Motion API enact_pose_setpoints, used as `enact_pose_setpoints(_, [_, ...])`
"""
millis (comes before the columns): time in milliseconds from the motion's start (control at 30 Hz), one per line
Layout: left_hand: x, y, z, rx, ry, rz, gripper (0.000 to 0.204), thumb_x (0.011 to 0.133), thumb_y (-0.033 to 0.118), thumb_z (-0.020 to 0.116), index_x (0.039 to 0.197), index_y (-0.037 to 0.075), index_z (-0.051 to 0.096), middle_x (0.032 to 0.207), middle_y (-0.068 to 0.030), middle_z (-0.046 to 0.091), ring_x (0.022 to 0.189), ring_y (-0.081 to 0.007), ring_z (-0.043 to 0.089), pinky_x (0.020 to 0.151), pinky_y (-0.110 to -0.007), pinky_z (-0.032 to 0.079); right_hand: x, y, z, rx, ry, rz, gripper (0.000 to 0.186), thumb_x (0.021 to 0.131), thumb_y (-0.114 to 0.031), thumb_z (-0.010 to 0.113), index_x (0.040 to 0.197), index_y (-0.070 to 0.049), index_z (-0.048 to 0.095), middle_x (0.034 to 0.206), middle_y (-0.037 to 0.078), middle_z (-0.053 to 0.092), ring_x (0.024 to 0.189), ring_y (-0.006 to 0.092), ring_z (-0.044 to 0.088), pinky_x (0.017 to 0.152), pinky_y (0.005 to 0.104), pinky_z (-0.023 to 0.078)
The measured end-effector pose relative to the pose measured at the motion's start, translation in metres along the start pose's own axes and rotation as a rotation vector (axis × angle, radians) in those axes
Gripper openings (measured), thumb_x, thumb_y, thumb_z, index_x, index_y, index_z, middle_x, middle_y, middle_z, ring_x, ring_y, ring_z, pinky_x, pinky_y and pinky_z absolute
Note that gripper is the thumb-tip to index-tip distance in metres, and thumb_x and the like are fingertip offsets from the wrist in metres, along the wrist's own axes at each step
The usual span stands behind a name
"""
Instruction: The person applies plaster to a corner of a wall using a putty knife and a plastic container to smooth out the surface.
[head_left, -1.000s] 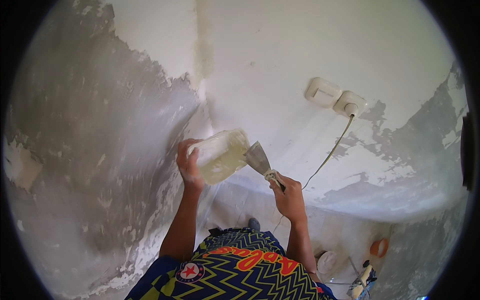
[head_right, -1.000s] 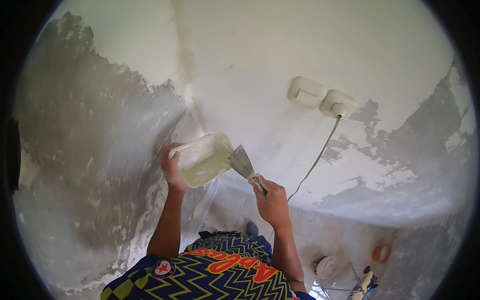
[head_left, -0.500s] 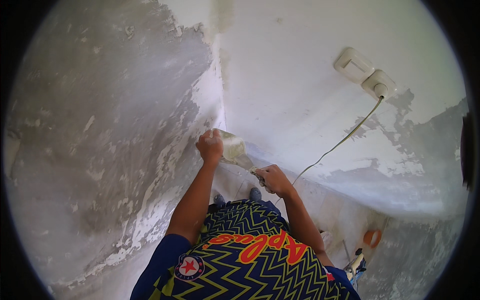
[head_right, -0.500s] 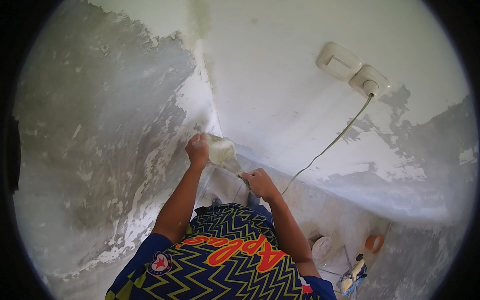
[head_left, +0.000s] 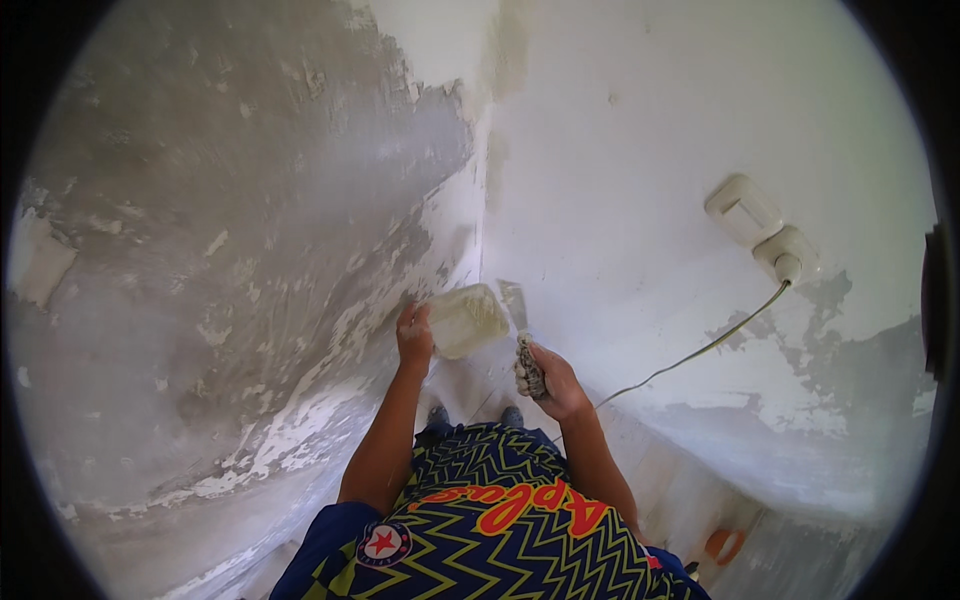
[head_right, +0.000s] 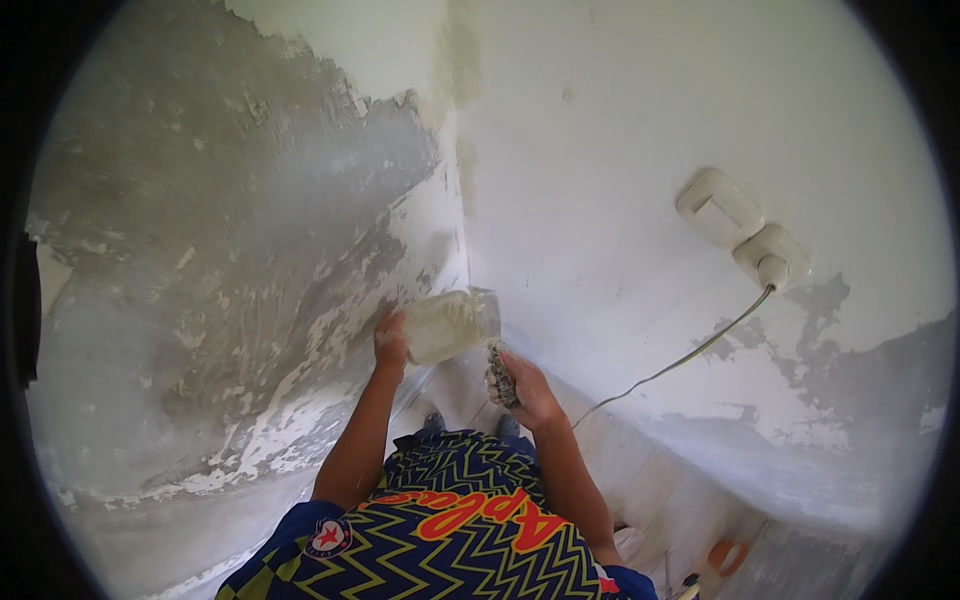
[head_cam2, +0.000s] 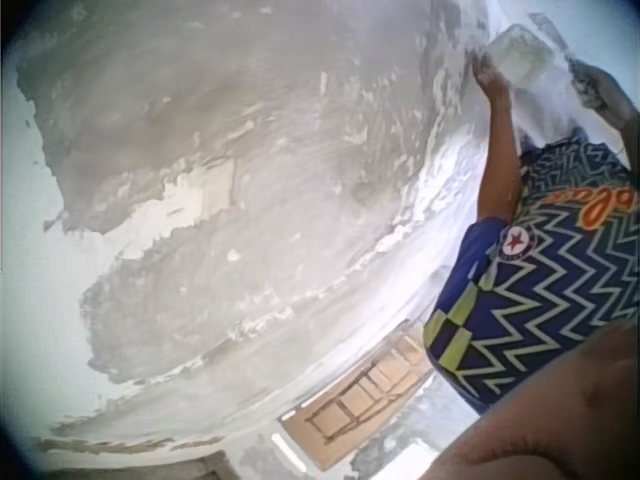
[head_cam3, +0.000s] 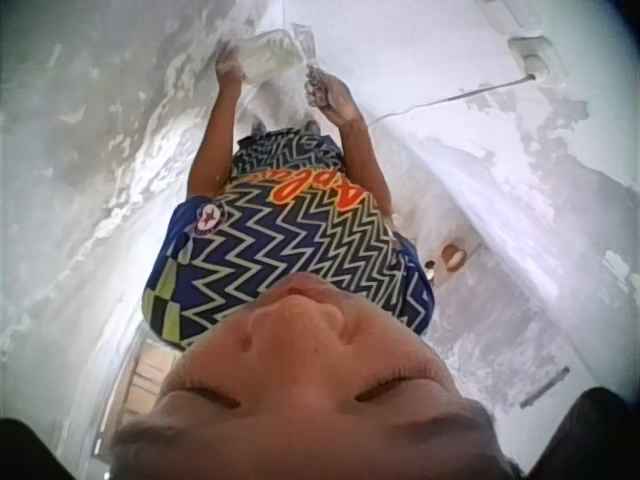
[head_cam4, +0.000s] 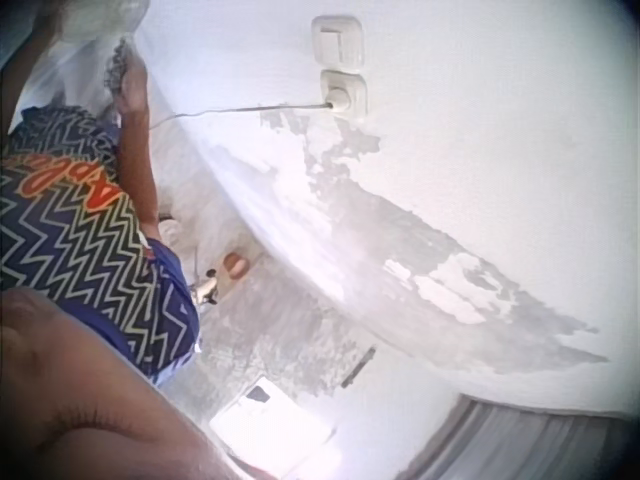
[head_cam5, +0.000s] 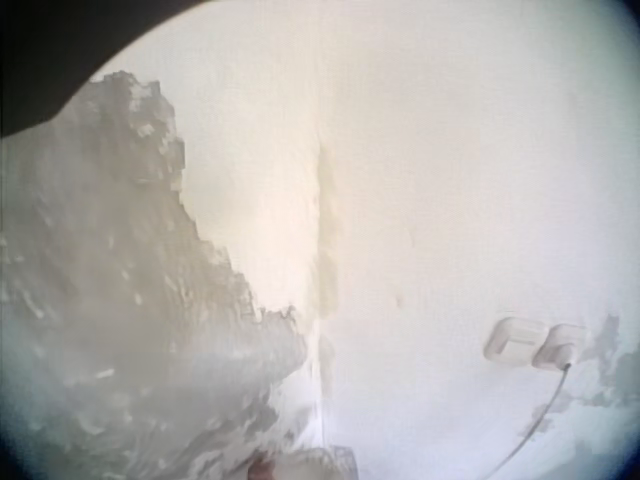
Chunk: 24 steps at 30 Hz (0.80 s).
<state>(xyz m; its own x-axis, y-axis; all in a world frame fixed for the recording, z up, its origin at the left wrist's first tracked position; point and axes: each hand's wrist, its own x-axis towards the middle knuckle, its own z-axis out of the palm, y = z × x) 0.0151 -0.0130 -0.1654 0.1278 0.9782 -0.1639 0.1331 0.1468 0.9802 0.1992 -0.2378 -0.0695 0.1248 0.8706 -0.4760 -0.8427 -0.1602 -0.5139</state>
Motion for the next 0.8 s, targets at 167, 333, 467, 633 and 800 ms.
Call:
enact_pose_setpoints(167, [-0.029, 0.047, 0.01, -0.187, 0.019, -0.054, 0.032, 0.099, 0.03, 0.063, 0.114, 0.002, 0.069, 0.106, -0.01, 0.069, 0.094, -0.0231, 0.063, 0.083, -0.038, 0.051, -0.004, -0.045, 0.037, -0.06, -0.096, -0.252, 0.027, 0.112, -0.022, 0.051, 0.136, -0.009, 0.052, 0.096, 0.006, 0.065, 0.082, 0.0179, 0.062, 0.074, 0.0346, 0.053])
enact_pose_setpoints(333, [-0.046, 0.115, 0.009, -0.344, -0.095, -0.056, 0.027, 0.1, 0.031, 0.06, 0.104, 0.006, 0.066, 0.097, -0.0034, 0.063, 0.089, -0.0154, 0.058, 0.078, -0.033, 0.049, 0.004, -0.096, 0.055, -0.085, -0.319, -0.296, 0.035, 0.113, -0.019, 0.047, 0.145, -0.003, 0.048, 0.104, 0.008, 0.064, 0.085, 0.0177, 0.06, 0.072, 0.0343, 0.05])
enact_pose_setpoints(467, [-0.052, 0.153, 0.008, -0.395, -0.133, 0.013, 0.028, 0.1, 0.034, 0.059, 0.104, 0.007, 0.066, 0.097, -0.0028, 0.063, 0.088, -0.0148, 0.058, 0.078, -0.033, 0.05, 0.002, -0.141, 0.086, -0.216, -0.373, -0.376, 0.036, 0.113, -0.018, 0.047, 0.144, 0.0, 0.05, 0.105, 0.007, 0.063, 0.084, 0.016, 0.058, 0.071, 0.034, 0.049])
enact_pose_setpoints(633, [-0.045, 0.208, 0.014, -0.463, -0.174, 0.121, 0.034, 0.101, 0.038, 0.057, 0.108, 0.006, 0.067, 0.098, -0.0033, 0.064, 0.087, -0.0145, 0.059, 0.075, -0.033, 0.051, -0.015, -0.202, 0.137, -0.609, -0.296, -0.741, 0.038, 0.109, -0.015, 0.059, 0.142, 0.002, 0.061, 0.102, 0.003, 0.067, 0.083, 0.0093, 0.056, 0.071, 0.0271, 0.046])
enact_pose_setpoints(800, [-0.018, 0.254, 0.023, -0.457, -0.249, 0.154, 0.041, 0.103, 0.044, 0.054, 0.118, 0.008, 0.067, 0.106, -0.0049, 0.066, 0.093, -0.0153, 0.063, 0.077, -0.033, 0.054, -0.073, -0.253, 0.192, -0.962, -0.238, -1.054, 0.038, 0.099, -0.01, 0.072, 0.135, 0.002, 0.067, 0.098, 0.005, 0.068, 0.081, 0.0125, 0.056, 0.072, 0.0285, 0.047])
